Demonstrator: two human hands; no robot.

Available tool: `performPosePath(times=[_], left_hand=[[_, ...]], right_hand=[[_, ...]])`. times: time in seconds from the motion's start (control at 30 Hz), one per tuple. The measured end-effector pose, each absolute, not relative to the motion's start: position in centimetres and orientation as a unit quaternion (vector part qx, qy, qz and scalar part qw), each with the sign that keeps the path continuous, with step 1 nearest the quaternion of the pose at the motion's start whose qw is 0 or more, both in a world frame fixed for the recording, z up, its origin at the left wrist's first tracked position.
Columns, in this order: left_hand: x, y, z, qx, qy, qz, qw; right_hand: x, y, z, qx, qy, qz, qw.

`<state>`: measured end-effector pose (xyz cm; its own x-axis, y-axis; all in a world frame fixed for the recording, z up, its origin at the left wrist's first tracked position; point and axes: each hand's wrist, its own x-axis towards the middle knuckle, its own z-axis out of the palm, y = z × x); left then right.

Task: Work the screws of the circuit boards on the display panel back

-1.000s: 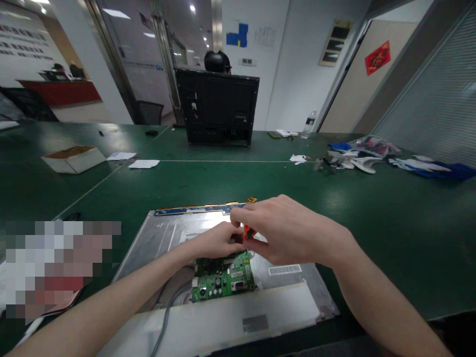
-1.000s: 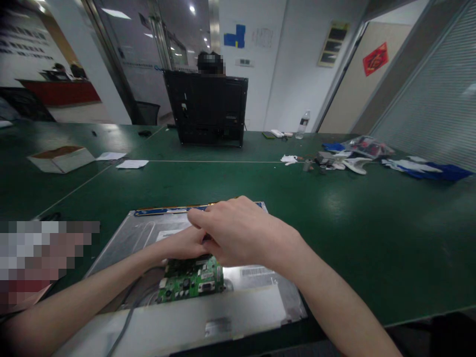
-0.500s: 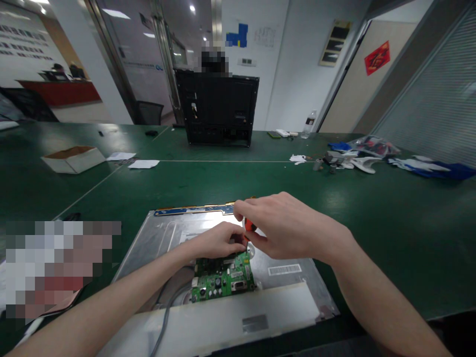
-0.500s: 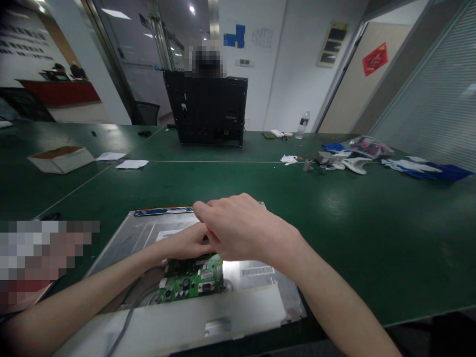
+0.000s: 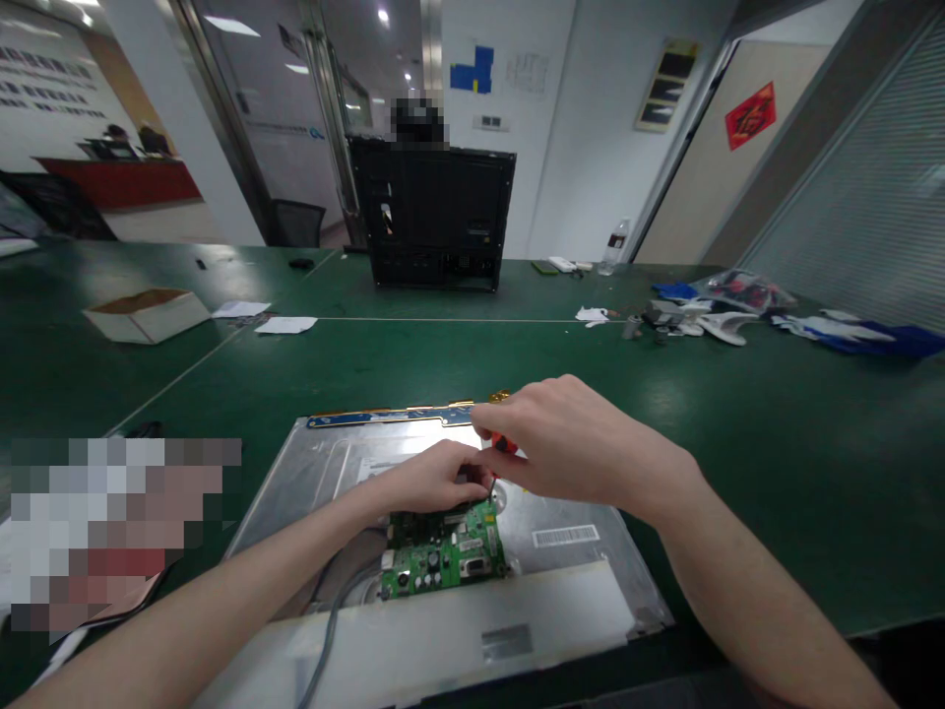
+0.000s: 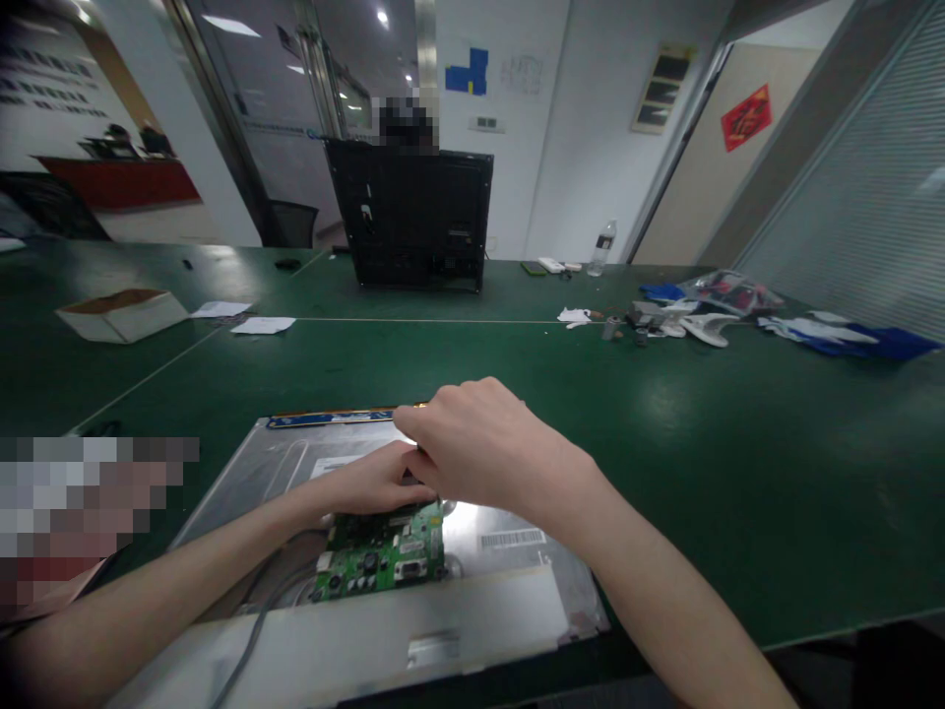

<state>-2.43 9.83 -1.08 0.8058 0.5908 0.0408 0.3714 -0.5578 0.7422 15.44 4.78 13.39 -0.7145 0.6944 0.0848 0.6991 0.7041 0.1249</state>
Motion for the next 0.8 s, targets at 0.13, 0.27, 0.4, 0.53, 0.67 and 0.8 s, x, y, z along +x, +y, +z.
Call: performPosePath(times=[0.13, 0.27, 0.4, 0.53, 0.67, 0.8], left_hand=[[-2.51, 9.99, -1.57, 0.871, 0.279, 0.151, 0.374], [-2.53, 10.19, -1.86, 0.877, 0.280, 0.147, 0.361], [-2.48, 10.06, -1.41, 0.881, 0.270, 0.141, 0.362], [-2.44, 9.82, -0.92, 0.871, 0.271, 0.139, 0.384], [-2.48, 9.87, -1.08, 0.861, 0.282, 0.142, 0.398], [-2.54, 10.11, -1.50, 0.869, 0.268, 0.140, 0.392]], right_hand=[[15.49, 4.37, 13.63, -0.349, -0.936, -0.031, 0.021], [15.48, 4.33, 13.78, -0.346, -0.938, -0.021, 0.020], [15.43, 4.63, 13.67, -0.374, -0.926, -0.048, 0.010], [15.43, 4.64, 13.65, -0.378, -0.924, -0.060, 0.007], [15.50, 4.43, 13.78, -0.364, -0.930, -0.046, 0.015], [15.65, 4.44, 13.72, -0.353, -0.935, -0.039, 0.017]])
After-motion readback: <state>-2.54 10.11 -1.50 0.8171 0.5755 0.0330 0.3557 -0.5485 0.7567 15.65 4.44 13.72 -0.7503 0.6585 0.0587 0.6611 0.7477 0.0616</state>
